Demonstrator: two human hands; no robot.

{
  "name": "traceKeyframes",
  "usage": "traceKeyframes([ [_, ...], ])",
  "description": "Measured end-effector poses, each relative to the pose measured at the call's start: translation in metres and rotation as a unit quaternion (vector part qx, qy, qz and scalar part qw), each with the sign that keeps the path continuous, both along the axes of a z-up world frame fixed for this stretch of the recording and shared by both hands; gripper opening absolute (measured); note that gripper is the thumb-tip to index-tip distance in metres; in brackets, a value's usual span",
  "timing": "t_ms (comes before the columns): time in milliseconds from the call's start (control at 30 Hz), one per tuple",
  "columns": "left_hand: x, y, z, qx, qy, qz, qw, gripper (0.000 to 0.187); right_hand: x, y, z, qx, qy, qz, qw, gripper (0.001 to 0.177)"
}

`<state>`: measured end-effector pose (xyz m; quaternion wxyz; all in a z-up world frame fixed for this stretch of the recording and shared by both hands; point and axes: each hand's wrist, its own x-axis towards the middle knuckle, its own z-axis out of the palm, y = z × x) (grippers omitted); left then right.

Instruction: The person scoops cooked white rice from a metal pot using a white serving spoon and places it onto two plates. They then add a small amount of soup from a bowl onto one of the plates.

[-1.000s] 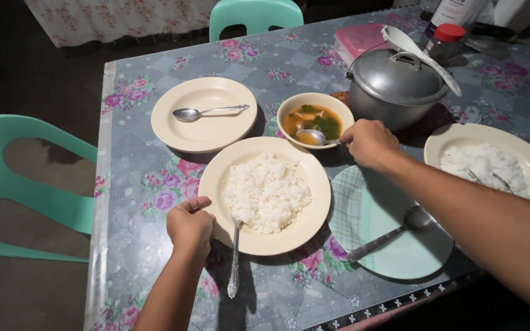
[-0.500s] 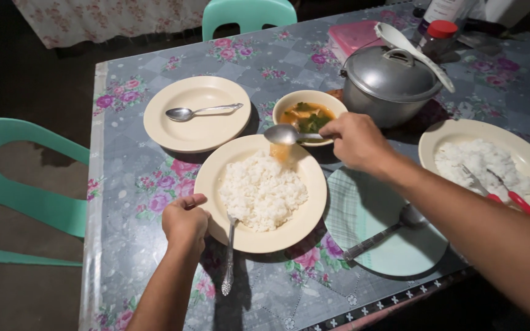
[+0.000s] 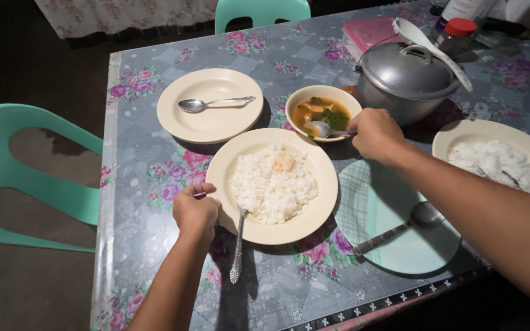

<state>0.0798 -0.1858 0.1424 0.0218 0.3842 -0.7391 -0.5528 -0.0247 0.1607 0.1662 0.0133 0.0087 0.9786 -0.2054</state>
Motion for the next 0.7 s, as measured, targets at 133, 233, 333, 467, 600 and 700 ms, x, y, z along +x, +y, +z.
traceKeyframes([
  [133,-0.003,-0.001,-0.002,-0.016,0.004,-0.002,1.000,0.035,-0.008,0.009,-0.009,-0.094,-0.028,-0.035,0.995,0.033],
  [233,-0.005,-0.001,-0.001,-0.026,0.010,-0.005,1.000,0.037,0.003,0.005,0.002,-0.119,0.022,-0.008,0.993,0.029],
  [333,-0.006,0.000,0.002,-0.012,0.005,-0.006,1.000,0.038,0.015,-0.007,0.020,-0.090,0.110,0.079,0.987,0.033],
  [467,-0.007,-0.001,0.005,0.003,0.003,-0.003,1.000,0.037,0.023,-0.015,0.036,-0.036,0.129,0.068,0.989,0.034],
  [600,-0.006,-0.001,0.007,0.015,-0.006,-0.004,1.000,0.038,0.021,-0.011,0.032,0.032,0.057,0.000,0.998,0.040],
  [700,-0.007,-0.001,0.005,-0.005,0.006,-0.010,1.000,0.037,0.019,-0.009,0.022,0.047,0.040,0.025,0.998,0.042],
])
